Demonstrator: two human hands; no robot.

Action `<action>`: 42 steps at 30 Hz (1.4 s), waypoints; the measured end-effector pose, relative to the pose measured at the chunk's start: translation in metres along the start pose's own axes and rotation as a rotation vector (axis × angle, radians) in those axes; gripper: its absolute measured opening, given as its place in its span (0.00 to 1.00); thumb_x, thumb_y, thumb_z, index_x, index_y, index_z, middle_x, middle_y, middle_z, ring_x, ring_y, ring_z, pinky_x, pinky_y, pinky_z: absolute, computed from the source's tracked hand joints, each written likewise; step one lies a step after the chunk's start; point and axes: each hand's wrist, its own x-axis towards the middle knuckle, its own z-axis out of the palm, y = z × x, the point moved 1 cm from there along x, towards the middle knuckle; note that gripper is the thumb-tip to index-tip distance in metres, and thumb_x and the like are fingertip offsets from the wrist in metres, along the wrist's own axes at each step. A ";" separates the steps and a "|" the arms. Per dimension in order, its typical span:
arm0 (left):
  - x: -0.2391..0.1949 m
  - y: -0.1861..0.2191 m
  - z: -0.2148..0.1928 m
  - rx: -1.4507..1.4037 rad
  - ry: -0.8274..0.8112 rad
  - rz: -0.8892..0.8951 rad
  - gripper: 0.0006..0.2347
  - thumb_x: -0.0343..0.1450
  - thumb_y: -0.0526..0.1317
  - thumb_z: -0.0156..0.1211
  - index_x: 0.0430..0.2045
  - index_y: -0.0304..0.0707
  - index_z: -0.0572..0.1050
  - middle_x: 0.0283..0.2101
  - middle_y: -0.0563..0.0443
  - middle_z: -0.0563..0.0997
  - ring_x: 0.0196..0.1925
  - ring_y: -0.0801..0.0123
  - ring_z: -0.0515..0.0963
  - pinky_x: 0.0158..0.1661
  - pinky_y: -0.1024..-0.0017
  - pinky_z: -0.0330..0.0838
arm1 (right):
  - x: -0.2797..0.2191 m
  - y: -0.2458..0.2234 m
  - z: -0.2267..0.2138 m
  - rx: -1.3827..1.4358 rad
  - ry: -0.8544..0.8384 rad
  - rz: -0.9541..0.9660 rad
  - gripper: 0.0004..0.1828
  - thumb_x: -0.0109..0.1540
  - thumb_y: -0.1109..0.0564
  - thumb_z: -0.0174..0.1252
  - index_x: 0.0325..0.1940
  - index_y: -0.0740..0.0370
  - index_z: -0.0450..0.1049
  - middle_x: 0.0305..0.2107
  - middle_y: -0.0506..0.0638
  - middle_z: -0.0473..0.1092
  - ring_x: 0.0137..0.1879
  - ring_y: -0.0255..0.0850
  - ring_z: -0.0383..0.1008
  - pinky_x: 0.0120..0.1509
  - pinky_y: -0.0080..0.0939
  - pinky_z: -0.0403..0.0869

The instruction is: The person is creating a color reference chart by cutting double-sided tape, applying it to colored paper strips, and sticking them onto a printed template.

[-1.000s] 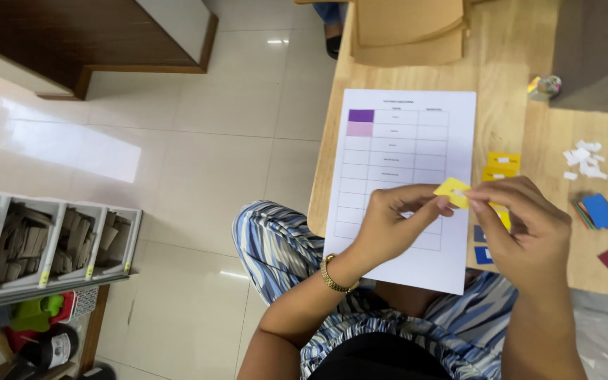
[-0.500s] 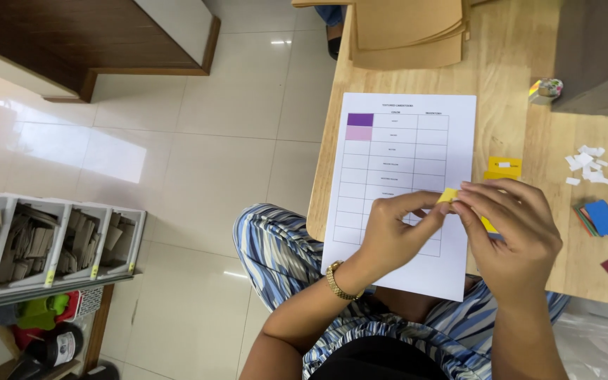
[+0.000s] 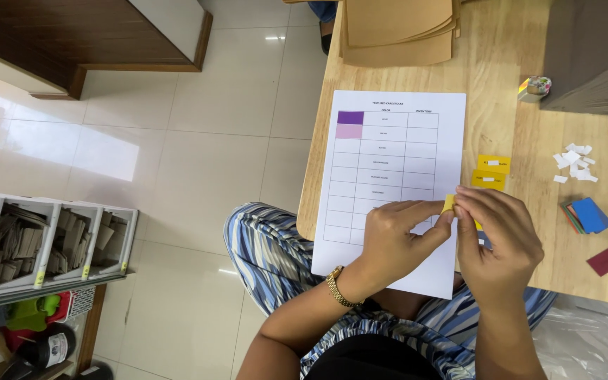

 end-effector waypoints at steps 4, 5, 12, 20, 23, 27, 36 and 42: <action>0.000 0.001 0.003 0.009 -0.017 -0.066 0.02 0.73 0.36 0.62 0.33 0.42 0.80 0.24 0.59 0.80 0.20 0.72 0.70 0.24 0.73 0.63 | -0.002 0.003 -0.001 -0.020 -0.007 -0.011 0.04 0.69 0.76 0.61 0.48 0.78 0.79 0.46 0.65 0.78 0.53 0.59 0.78 0.62 0.54 0.77; -0.001 0.001 0.003 0.003 -0.026 -0.104 0.02 0.72 0.36 0.62 0.31 0.43 0.80 0.24 0.61 0.80 0.20 0.73 0.67 0.23 0.73 0.62 | -0.003 0.004 -0.001 -0.017 -0.012 -0.005 0.05 0.69 0.76 0.61 0.49 0.78 0.79 0.46 0.65 0.78 0.54 0.58 0.78 0.62 0.54 0.77; -0.002 0.000 0.005 0.007 -0.028 -0.116 0.02 0.72 0.37 0.61 0.32 0.45 0.80 0.24 0.61 0.79 0.19 0.74 0.67 0.23 0.73 0.62 | -0.004 0.003 -0.001 -0.012 -0.008 0.007 0.05 0.70 0.76 0.60 0.49 0.78 0.79 0.46 0.65 0.78 0.54 0.58 0.78 0.63 0.54 0.77; -0.001 0.003 0.002 -0.023 -0.042 -0.184 0.04 0.74 0.40 0.60 0.33 0.46 0.82 0.28 0.62 0.83 0.18 0.76 0.70 0.23 0.75 0.62 | -0.006 0.008 0.007 -0.169 0.073 -0.135 0.04 0.71 0.73 0.59 0.44 0.79 0.79 0.42 0.66 0.79 0.53 0.61 0.78 0.61 0.54 0.76; -0.001 0.006 0.000 -0.083 -0.047 -0.194 0.05 0.75 0.39 0.60 0.35 0.44 0.82 0.25 0.61 0.81 0.19 0.78 0.66 0.23 0.77 0.60 | -0.006 0.008 0.011 -0.188 0.093 -0.137 0.06 0.72 0.72 0.56 0.43 0.78 0.77 0.42 0.65 0.80 0.53 0.61 0.76 0.60 0.54 0.76; -0.001 0.005 0.000 -0.094 -0.034 -0.208 0.05 0.75 0.39 0.60 0.37 0.43 0.83 0.34 0.59 0.86 0.21 0.78 0.73 0.24 0.78 0.64 | -0.007 0.011 0.013 -0.180 0.063 -0.116 0.06 0.73 0.71 0.55 0.44 0.77 0.76 0.44 0.65 0.79 0.57 0.61 0.74 0.64 0.54 0.73; 0.000 0.003 0.001 -0.023 0.011 -0.179 0.05 0.75 0.39 0.60 0.35 0.45 0.83 0.25 0.61 0.82 0.18 0.77 0.64 0.22 0.76 0.59 | -0.011 0.011 0.014 -0.193 0.054 -0.107 0.07 0.72 0.71 0.57 0.46 0.77 0.80 0.45 0.63 0.80 0.59 0.61 0.75 0.67 0.54 0.72; 0.001 0.004 0.003 0.143 0.115 0.044 0.03 0.73 0.35 0.61 0.30 0.41 0.80 0.19 0.58 0.76 0.17 0.70 0.68 0.21 0.73 0.60 | -0.009 0.007 0.012 -0.094 0.043 -0.031 0.04 0.72 0.74 0.58 0.45 0.76 0.78 0.45 0.64 0.79 0.62 0.61 0.72 0.69 0.55 0.72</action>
